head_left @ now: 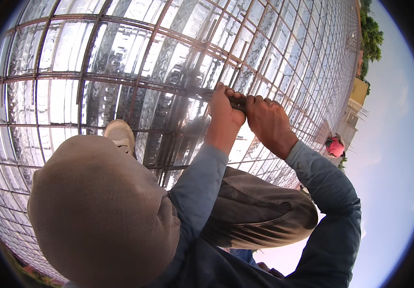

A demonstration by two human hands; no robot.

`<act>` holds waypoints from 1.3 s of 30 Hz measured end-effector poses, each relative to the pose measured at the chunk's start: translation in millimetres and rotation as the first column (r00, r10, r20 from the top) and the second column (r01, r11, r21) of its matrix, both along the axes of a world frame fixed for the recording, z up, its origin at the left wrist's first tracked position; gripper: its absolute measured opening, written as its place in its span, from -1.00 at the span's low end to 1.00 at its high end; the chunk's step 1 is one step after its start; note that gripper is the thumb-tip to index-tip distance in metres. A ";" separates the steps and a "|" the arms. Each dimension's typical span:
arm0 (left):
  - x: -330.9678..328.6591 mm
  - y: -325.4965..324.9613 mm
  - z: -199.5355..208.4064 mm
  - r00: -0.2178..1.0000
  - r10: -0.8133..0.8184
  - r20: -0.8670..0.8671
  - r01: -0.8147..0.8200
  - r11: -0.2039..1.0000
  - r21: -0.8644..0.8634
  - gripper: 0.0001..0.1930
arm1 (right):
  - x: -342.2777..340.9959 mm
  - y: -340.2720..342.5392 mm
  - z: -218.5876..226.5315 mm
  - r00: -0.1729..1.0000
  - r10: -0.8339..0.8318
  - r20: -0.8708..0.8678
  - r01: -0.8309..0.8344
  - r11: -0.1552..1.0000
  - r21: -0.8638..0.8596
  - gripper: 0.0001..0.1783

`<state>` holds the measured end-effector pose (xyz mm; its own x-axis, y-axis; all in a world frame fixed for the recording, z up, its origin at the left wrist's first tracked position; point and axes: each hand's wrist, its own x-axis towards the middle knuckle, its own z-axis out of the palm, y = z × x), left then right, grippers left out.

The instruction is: The person uses pliers to twist and secure wire ties at the intersections of a rebar grid. They repeatedly position the pliers, twist the wire, and move to the next intersection to continue assembling the rebar cage.

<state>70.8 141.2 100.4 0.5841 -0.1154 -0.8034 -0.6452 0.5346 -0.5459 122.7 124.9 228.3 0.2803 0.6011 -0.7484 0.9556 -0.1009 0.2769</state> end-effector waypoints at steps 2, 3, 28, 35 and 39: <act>-3.1 -7.9 5.1 0.994 -0.097 -0.059 0.098 0.995 0.020 -0.68 | 24.6 -11.1 -18.6 0.949 -0.279 -0.149 0.257 0.955 -0.148 -0.75; -8.5 -8.5 7.1 0.984 -0.153 -0.096 0.160 0.985 0.068 -0.68 | 31.8 7.6 -17.4 0.783 -0.604 -0.150 0.511 0.761 -0.400 -0.66; 33.3 -26.2 -57.5 0.778 -0.008 -0.628 0.507 0.598 0.621 -0.73 | 116.9 -12.3 -84.6 0.331 -0.653 -0.681 0.545 0.722 -0.427 0.05; 13.9 3.5 30.4 0.878 -0.055 -0.475 0.444 0.467 0.765 -0.67 | 113.8 -8.0 -117.1 -0.071 -0.597 -0.799 0.565 0.637 -0.525 -0.41; 24.2 15.3 20.8 0.875 0.114 -0.471 0.434 0.247 0.866 -0.66 | 114.7 -1.2 -112.6 -0.155 -0.476 -0.866 0.637 0.621 -0.456 -0.54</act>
